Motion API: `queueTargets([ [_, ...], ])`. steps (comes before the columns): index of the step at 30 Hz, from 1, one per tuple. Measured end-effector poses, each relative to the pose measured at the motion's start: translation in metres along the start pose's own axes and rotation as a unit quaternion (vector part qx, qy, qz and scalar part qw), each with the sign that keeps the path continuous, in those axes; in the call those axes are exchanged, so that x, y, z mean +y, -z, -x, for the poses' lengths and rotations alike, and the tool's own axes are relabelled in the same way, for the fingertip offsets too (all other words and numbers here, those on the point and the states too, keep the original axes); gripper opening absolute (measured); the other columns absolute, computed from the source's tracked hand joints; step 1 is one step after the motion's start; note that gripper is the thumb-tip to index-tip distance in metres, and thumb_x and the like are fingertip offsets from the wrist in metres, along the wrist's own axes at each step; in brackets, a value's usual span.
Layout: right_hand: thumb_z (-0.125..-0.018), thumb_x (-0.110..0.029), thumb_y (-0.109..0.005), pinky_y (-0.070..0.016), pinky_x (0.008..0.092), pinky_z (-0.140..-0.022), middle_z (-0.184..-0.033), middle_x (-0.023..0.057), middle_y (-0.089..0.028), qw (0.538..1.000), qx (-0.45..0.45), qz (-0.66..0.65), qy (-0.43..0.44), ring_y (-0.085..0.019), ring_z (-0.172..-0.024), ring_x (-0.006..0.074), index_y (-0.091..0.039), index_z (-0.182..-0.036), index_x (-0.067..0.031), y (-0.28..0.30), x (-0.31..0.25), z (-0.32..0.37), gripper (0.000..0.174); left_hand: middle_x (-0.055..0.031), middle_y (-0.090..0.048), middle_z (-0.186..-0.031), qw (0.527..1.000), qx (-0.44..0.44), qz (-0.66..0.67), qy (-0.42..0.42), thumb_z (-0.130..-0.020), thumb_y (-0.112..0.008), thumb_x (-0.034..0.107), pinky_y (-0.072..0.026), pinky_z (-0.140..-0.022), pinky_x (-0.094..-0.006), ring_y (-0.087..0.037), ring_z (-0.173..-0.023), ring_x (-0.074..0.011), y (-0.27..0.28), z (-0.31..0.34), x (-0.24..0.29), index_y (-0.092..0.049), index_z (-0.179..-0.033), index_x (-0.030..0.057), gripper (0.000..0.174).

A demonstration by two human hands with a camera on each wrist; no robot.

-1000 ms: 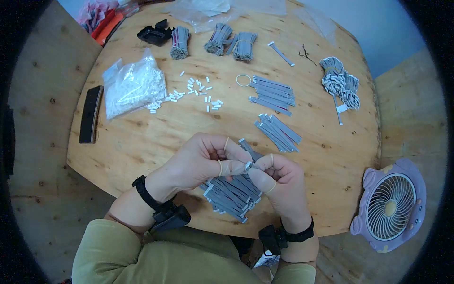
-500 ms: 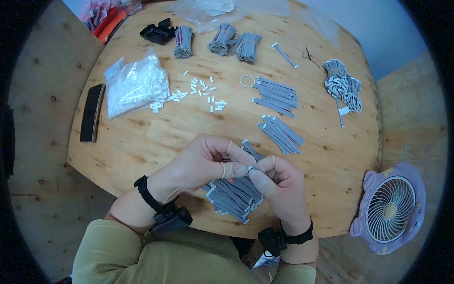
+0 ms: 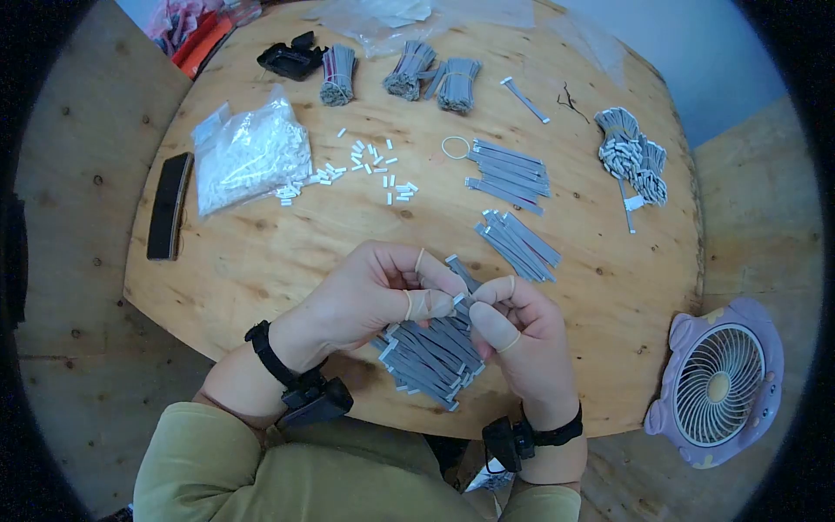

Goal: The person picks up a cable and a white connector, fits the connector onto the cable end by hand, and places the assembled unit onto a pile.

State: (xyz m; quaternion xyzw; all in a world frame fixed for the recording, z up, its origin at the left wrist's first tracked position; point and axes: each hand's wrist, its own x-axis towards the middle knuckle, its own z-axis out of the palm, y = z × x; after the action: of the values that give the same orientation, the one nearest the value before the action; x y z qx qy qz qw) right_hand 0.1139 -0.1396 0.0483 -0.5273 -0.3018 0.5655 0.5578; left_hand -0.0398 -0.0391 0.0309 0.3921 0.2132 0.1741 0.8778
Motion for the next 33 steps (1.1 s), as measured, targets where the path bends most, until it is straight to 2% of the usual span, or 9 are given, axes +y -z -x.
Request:
queueTargets([
  [4, -0.081, -0.009, -0.054, -0.0312, 0.0165, -0.044, -0.057, -0.0023, -0.047, 1.0, 0.006, 0.012, 0.008, -0.042, -0.047, 0.0042, -0.051, -0.081, -0.0048, -0.0016, 0.0, -0.0004, 0.005, -0.0027, -0.061, -0.079, 1.0, -0.012, -0.005, 0.003, -0.076, -0.061, 0.004, -0.0442, -0.06, -0.0186, -0.055, -0.068, -0.0057, 0.001, -0.0003, 0.0, -0.061, -0.092, 0.0022, 0.016],
  [10, -0.081, -0.01, -0.055, -0.0315, 0.0165, -0.044, -0.057, -0.0031, -0.047, 1.0, 0.011, 0.026, 0.012, -0.042, -0.047, 0.0034, -0.052, -0.08, -0.0054, 0.0, 0.0012, -0.001, 0.005, -0.0032, -0.06, -0.088, 0.991, -0.031, -0.094, -0.089, -0.078, -0.057, 0.002, -0.0452, -0.073, -0.0223, -0.056, -0.08, -0.008, -0.002, -0.0003, -0.0031, -0.058, -0.097, 0.0006, 0.018],
  [13, -0.081, -0.01, -0.055, -0.032, 0.0166, -0.045, -0.057, -0.0033, -0.047, 0.999, 0.017, 0.033, 0.019, -0.042, -0.048, 0.0032, -0.051, -0.08, -0.0055, -0.0017, 0.0013, -0.0012, 0.006, -0.0035, -0.06, -0.09, 0.993, -0.033, -0.092, -0.067, -0.079, -0.057, 0.003, -0.0451, -0.076, -0.0238, -0.056, -0.083, -0.0093, -0.0015, 0.0004, -0.0014, -0.058, -0.096, 0.0002, 0.018],
  [16, -0.08, -0.011, -0.055, -0.0325, 0.0163, -0.047, -0.058, -0.0035, -0.047, 0.999, 0.015, 0.039, 0.012, -0.042, -0.05, 0.0031, -0.051, -0.079, -0.0059, -0.0019, 0.0007, -0.0007, 0.007, -0.0034, -0.06, -0.088, 0.994, -0.022, -0.082, -0.064, -0.078, -0.058, 0.003, -0.0452, -0.072, -0.0216, -0.056, -0.079, -0.0081, -0.0021, -0.0001, -0.0026, -0.058, -0.095, 0.0003, 0.017],
  [19, -0.08, -0.011, -0.055, -0.0328, 0.0162, -0.048, -0.058, -0.004, -0.045, 1.0, -0.006, 0.025, 0.017, -0.043, -0.052, 0.003, -0.05, -0.078, -0.0065, -0.0024, -0.0005, 0.0, 0.007, -0.0034, -0.06, -0.085, 0.999, -0.023, -0.013, -0.022, -0.078, -0.058, 0.004, -0.0446, -0.066, -0.0191, -0.055, -0.073, -0.0069, -0.0022, 0.0001, -0.0005, -0.058, -0.094, 0.0008, 0.016],
  [22, -0.08, -0.01, -0.055, -0.0347, 0.0167, -0.051, -0.069, -0.0016, -0.045, 0.999, -0.029, 0.003, 0.028, -0.044, -0.055, 0.0037, -0.049, -0.078, -0.006, -0.0013, -0.0016, -0.0003, 0.007, -0.0038, -0.06, -0.083, 0.998, -0.028, 0.049, 0.01, -0.078, -0.059, 0.004, -0.0436, -0.061, -0.0176, -0.054, -0.068, -0.0066, 0.0006, -0.0036, -0.0057, -0.059, -0.094, 0.0011, 0.016],
  [25, -0.08, -0.01, -0.054, -0.0371, 0.018, -0.053, -0.084, 0.0016, -0.041, 0.997, -0.033, 0.032, 0.063, -0.046, -0.058, 0.0049, -0.049, -0.078, -0.0049, 0.0014, -0.0019, -0.0007, 0.008, -0.0045, -0.06, -0.083, 0.994, -0.039, 0.104, 0.024, -0.077, -0.059, 0.004, -0.0441, -0.061, -0.0182, -0.054, -0.068, -0.0074, 0.0009, -0.0038, -0.004, -0.059, -0.094, 0.0011, 0.017],
  [28, -0.079, -0.009, -0.054, -0.039, 0.0189, -0.056, -0.094, 0.003, -0.036, 0.996, -0.043, 0.051, 0.051, -0.048, -0.061, 0.0056, -0.048, -0.078, -0.0041, 0.0044, -0.0003, -0.0008, 0.008, -0.0048, -0.06, -0.083, 0.99, -0.052, 0.125, 0.037, -0.077, -0.059, 0.004, -0.0442, -0.061, -0.0181, -0.054, -0.069, -0.0076, 0.0009, -0.0046, -0.0058, -0.059, -0.093, 0.001, 0.017],
  [33, -0.08, -0.009, -0.054, -0.0397, 0.0193, -0.058, -0.094, 0.0032, -0.036, 0.996, -0.037, 0.058, 0.051, -0.048, -0.063, 0.006, -0.049, -0.079, -0.0038, 0.0018, -0.0024, 0.0005, 0.007, -0.0048, -0.06, -0.084, 0.988, -0.068, 0.132, 0.036, -0.077, -0.06, 0.005, -0.0441, -0.062, -0.0179, -0.054, -0.069, -0.0075, -0.0013, -0.0039, -0.0049, -0.058, -0.093, 0.0007, 0.017],
])
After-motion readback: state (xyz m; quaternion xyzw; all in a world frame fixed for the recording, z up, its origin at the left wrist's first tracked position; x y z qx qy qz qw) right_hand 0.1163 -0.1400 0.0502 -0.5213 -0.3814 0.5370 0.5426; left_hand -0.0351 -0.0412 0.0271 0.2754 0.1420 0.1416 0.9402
